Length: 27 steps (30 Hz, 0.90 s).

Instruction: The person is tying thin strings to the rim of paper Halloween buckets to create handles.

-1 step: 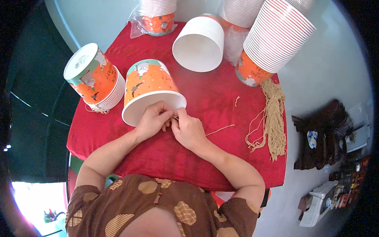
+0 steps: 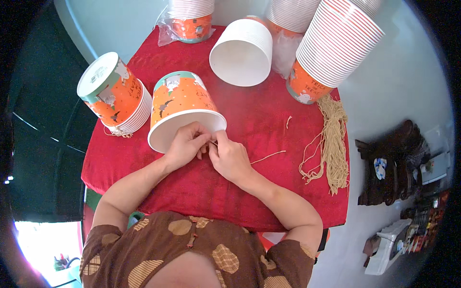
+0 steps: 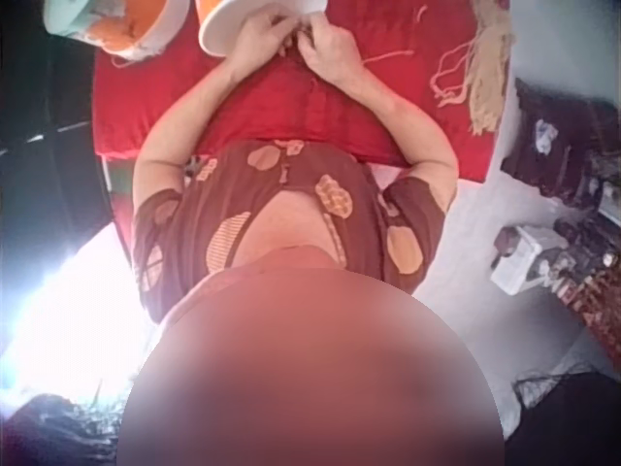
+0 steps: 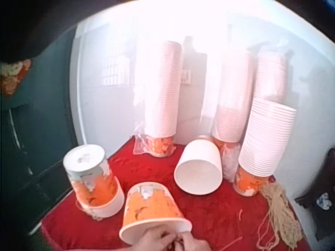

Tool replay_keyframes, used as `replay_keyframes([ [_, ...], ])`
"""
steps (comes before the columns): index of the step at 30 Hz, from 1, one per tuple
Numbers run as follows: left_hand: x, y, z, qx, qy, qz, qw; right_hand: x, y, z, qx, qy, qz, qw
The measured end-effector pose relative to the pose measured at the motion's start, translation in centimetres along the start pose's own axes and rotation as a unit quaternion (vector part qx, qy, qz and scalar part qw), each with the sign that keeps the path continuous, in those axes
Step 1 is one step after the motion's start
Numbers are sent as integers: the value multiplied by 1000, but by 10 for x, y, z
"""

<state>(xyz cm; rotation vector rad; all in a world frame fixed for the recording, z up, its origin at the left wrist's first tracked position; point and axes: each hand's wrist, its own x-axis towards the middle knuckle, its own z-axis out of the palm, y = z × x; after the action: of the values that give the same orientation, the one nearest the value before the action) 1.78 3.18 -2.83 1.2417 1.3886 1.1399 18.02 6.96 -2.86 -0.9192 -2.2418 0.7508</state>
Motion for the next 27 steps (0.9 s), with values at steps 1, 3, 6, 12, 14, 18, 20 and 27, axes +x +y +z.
replay_keyframes([
  [1,1,2,0,-14,3,0,1000,0,3,2,1,-1,2,1000],
  [3,2,3,-1,-14,1,-6,1000,-1,9,7,6,53,-61,997],
  [6,3,3,-1,-13,-2,-9,1000,1,9,7,9,61,-67,996],
  [12,1,4,0,-28,3,-3,1000,2,3,10,-35,74,-50,995],
  [14,0,4,1,-31,6,-3,999,3,5,11,-29,82,-51,995],
  [18,0,3,0,-25,0,-7,1000,2,9,13,-16,97,-63,993],
  [20,0,1,0,-27,-2,-8,1000,1,10,12,-18,90,-60,994],
  [27,0,3,-2,-44,-7,-36,998,2,8,13,-10,97,-57,994],
])
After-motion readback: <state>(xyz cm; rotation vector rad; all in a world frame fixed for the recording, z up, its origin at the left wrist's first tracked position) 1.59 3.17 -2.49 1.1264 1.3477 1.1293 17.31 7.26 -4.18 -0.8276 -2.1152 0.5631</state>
